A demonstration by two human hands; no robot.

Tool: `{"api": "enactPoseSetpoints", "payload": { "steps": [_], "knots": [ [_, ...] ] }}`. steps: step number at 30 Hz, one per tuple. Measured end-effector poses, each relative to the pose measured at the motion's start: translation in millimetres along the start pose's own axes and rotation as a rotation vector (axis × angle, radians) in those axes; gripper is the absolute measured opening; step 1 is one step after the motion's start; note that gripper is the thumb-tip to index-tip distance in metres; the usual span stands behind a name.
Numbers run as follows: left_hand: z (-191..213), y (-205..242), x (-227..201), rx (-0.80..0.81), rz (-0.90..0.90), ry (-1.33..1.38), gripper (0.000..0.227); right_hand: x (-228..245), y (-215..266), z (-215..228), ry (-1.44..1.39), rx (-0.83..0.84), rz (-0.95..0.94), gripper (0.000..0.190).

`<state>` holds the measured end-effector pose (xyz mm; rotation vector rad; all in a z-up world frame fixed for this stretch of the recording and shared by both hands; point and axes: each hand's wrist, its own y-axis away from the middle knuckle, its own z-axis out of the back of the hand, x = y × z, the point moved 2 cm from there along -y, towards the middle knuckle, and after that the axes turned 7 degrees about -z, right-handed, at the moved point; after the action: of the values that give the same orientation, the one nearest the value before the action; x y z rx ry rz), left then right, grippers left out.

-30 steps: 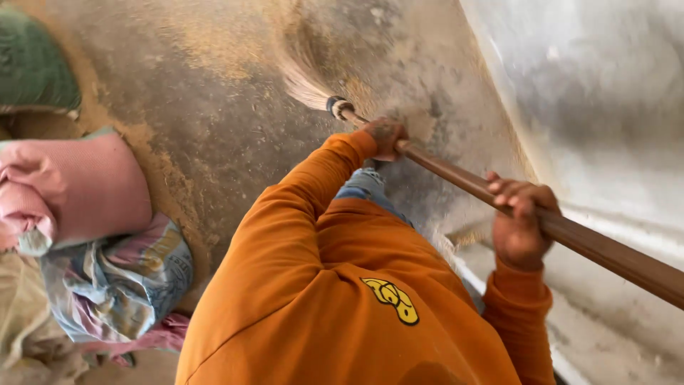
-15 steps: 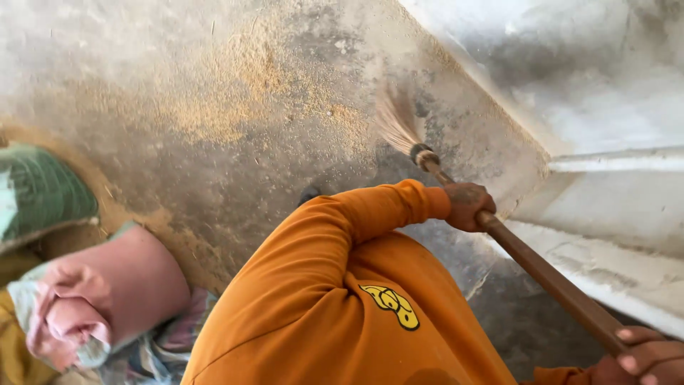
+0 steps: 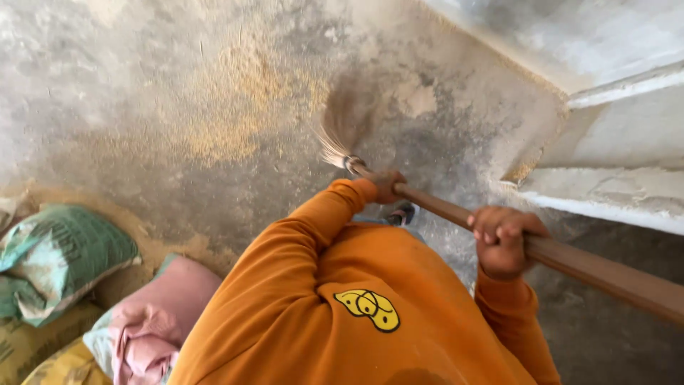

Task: The person is sweeping rice husks on the concrete floor of a warehouse.

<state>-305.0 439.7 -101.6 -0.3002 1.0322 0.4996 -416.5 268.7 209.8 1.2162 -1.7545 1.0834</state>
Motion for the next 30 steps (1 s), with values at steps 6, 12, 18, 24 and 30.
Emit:
{"api": "enactPoseSetpoints", "payload": {
  "steps": [6, 12, 18, 24, 30],
  "knots": [
    [77, 82, 8, -0.006, 0.288, -0.159, 0.016, -42, -13, -64, -0.078, 0.104, -0.026, 0.023],
    [147, 144, 13, -0.029, 0.509, -0.227, 0.021, -89, -9, -96, -0.101, 0.228, -0.176, 0.021],
    [158, 135, -19, -0.103, 0.42, -0.448, 0.017, -136, 14, -50, -0.223, 0.15, -0.299, 0.011],
    [75, 66, -114, -0.056, 0.273, -0.49, 0.017, -31, 73, 49, -0.36, -0.2, -0.123, 0.025],
    [-41, 0, -197, -0.056, -0.09, -0.286, 0.024, 88, 177, 110, -0.055, -0.322, 0.098, 0.04]
  ]
}}
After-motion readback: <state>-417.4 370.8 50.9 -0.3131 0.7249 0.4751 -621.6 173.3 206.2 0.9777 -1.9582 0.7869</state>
